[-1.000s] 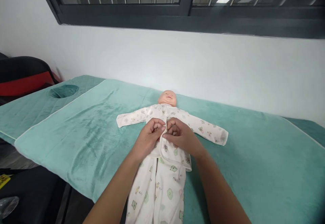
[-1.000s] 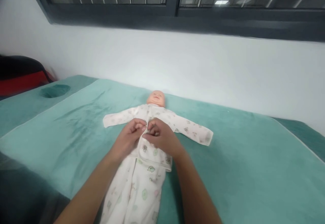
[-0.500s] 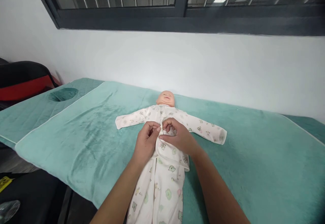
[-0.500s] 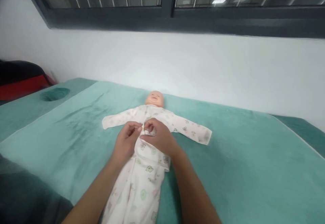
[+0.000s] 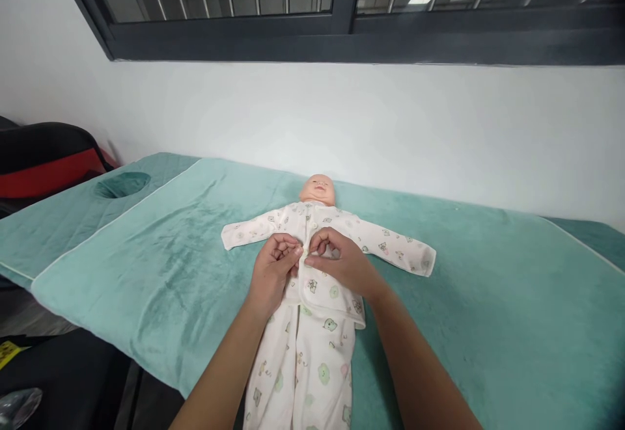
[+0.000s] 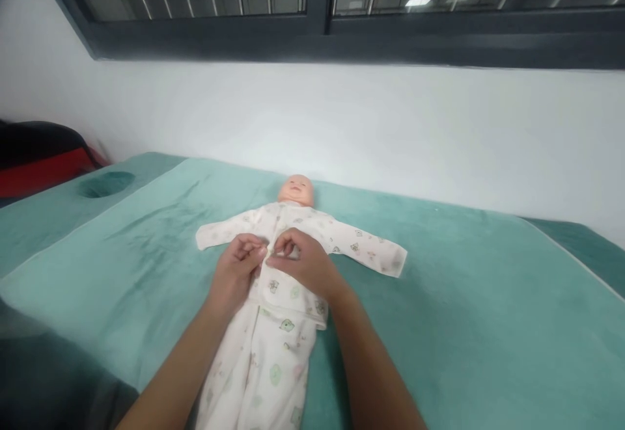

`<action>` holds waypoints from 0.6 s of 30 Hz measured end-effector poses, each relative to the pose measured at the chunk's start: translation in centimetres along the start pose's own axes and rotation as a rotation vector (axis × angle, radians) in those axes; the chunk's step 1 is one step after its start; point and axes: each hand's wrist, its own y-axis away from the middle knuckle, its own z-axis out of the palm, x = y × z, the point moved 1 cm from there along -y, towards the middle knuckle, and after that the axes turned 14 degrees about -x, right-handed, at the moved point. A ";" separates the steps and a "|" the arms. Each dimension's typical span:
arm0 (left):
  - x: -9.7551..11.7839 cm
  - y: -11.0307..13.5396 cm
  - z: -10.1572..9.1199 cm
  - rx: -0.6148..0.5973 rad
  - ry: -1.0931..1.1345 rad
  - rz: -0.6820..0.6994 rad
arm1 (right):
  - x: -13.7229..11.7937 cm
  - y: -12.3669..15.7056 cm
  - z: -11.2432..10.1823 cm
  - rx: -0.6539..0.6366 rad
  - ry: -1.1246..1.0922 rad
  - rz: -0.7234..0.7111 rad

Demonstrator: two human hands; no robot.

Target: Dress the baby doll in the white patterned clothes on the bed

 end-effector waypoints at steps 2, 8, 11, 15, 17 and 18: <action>0.0 0.0 -0.1 -0.021 0.002 0.006 | 0.0 0.0 0.0 -0.004 -0.006 -0.010; 0.1 0.1 -0.2 -0.043 0.029 0.001 | 0.0 0.0 -0.1 -0.013 -0.021 -0.005; 0.1 0.2 -0.3 -0.053 0.026 0.003 | -0.1 0.1 -0.1 -0.023 -0.027 -0.012; 0.2 0.2 -0.3 -0.060 -0.002 0.006 | -0.3 0.1 -0.1 -0.025 -0.022 -0.016; 0.2 0.2 -0.3 -0.061 -0.004 0.002 | -0.3 0.1 -0.1 -0.033 -0.024 -0.014; 0.2 0.2 -0.3 -0.062 -0.007 -0.001 | -0.2 0.1 -0.1 -0.038 -0.026 -0.014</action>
